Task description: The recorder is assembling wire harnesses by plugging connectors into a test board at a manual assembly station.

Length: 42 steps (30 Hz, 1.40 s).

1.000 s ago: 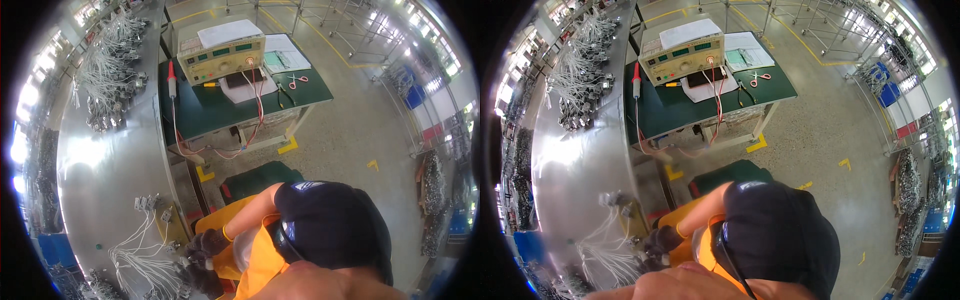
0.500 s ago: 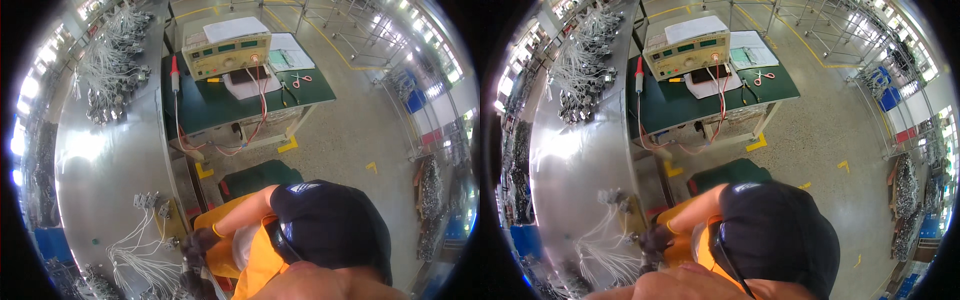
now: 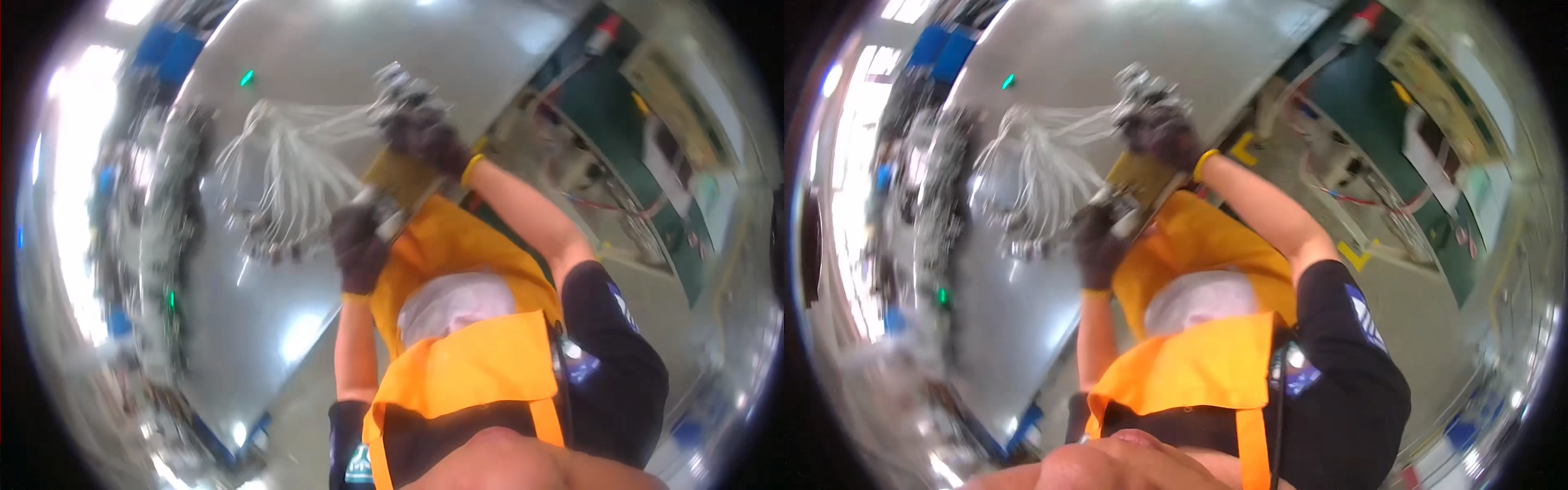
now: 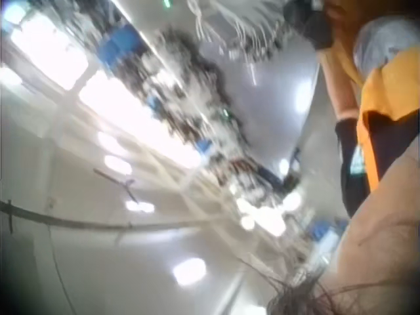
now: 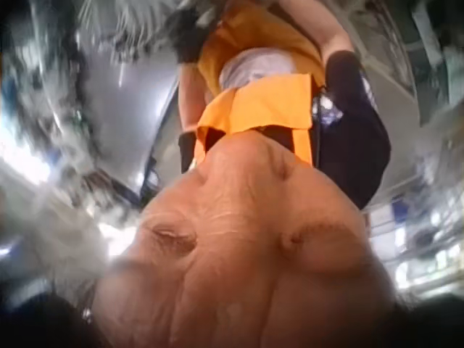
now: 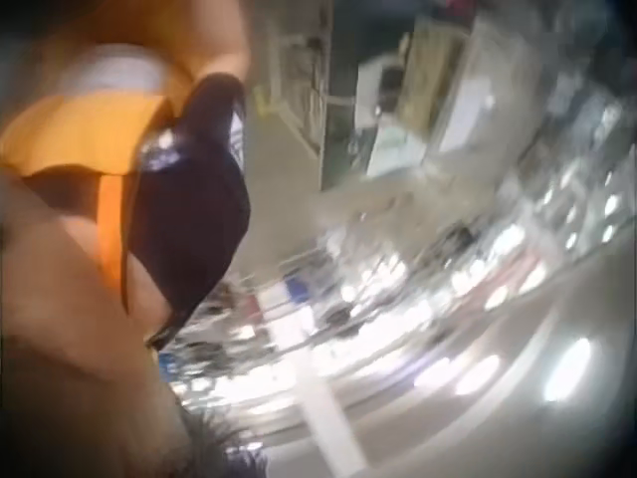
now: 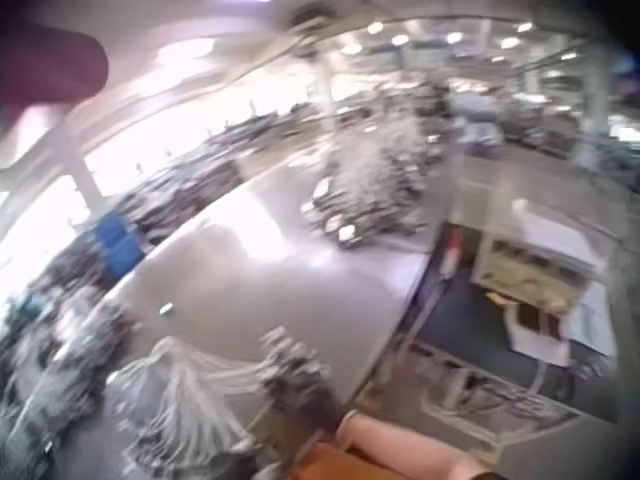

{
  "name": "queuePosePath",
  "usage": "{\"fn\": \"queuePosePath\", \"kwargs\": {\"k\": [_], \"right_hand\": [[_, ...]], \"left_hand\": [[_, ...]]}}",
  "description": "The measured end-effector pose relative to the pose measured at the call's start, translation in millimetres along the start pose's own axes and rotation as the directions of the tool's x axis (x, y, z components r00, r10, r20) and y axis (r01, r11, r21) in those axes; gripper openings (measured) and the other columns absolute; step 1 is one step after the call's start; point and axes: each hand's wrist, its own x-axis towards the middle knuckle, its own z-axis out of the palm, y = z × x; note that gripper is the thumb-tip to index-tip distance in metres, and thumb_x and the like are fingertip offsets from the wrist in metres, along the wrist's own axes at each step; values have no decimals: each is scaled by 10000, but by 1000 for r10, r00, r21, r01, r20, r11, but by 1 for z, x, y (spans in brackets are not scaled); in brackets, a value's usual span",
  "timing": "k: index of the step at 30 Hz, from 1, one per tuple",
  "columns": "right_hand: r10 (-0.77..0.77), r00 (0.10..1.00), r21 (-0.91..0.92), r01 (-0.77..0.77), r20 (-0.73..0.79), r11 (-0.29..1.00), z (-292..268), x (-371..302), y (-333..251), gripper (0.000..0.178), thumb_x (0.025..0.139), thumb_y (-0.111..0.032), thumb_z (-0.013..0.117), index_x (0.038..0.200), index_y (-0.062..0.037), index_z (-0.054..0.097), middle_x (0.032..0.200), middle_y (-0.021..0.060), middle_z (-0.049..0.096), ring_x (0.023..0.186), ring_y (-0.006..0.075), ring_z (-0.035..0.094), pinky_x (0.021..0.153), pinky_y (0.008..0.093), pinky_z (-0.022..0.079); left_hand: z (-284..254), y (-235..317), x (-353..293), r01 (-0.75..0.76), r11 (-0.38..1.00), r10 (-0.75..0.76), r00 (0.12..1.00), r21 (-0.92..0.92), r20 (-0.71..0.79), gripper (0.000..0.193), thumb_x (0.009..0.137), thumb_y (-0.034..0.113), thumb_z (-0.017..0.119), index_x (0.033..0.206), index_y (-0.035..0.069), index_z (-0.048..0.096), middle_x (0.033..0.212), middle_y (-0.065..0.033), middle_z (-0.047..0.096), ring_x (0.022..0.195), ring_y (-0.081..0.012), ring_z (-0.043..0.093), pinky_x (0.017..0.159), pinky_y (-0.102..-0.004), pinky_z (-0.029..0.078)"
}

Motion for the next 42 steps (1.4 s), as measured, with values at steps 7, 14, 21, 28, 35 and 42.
{"fn": "queuePosePath", "kwargs": {"k": [7,14,21,28,35,42], "right_hand": [[324,504,599,-688,801,-409,-65,28,3,219,984,-209,533,1094,-37,614,869,75,659,687,143,605,589,282,494],[216,258,336,-713,942,-615,-122,-20,-24,251,1005,-216,470,1122,-48,615,853,50,685,604,95,587,549,230,473],[155,241,284,-732,958,-619,-135,-30,-40,260,1000,-230,493,1133,-37,606,873,58,676,642,96,594,575,229,482],[164,326,353,-690,931,-632,-134,-30,-61,280,975,-153,558,1231,-40,573,910,62,671,719,99,614,615,234,509],[422,643,720,-693,639,-34,-118,-12,-86,252,925,-83,608,1173,-60,647,1009,91,663,782,175,642,732,297,524],[337,904,716,-418,264,559,-123,-3,-75,157,927,-116,614,1060,-108,696,852,100,648,730,193,632,686,306,517]], "left_hand": [[-14,71,33,168,974,-164,986,154,-39,522,802,79,747,1280,-6,557,1077,-75,649,988,-167,599,885,-307,477],[-4,83,49,159,937,-132,985,310,-107,515,808,96,733,1283,-8,562,1066,-118,647,977,-200,604,890,-326,477],[2,90,57,251,936,-225,966,248,-129,549,800,185,747,1292,18,569,1054,-140,631,1058,-264,563,938,-379,439],[-15,89,57,90,857,-96,995,507,-15,529,830,251,716,1298,54,570,1070,-165,632,1032,-331,570,930,-414,443],[-1,100,69,304,892,-292,952,335,-85,488,819,316,717,1221,54,630,1027,-181,662,1054,-327,579,926,-387,456],[-3,99,74,324,897,-319,945,301,-65,463,800,347,718,1150,51,651,1039,-187,663,1024,-350,591,910,-409,464]]}}
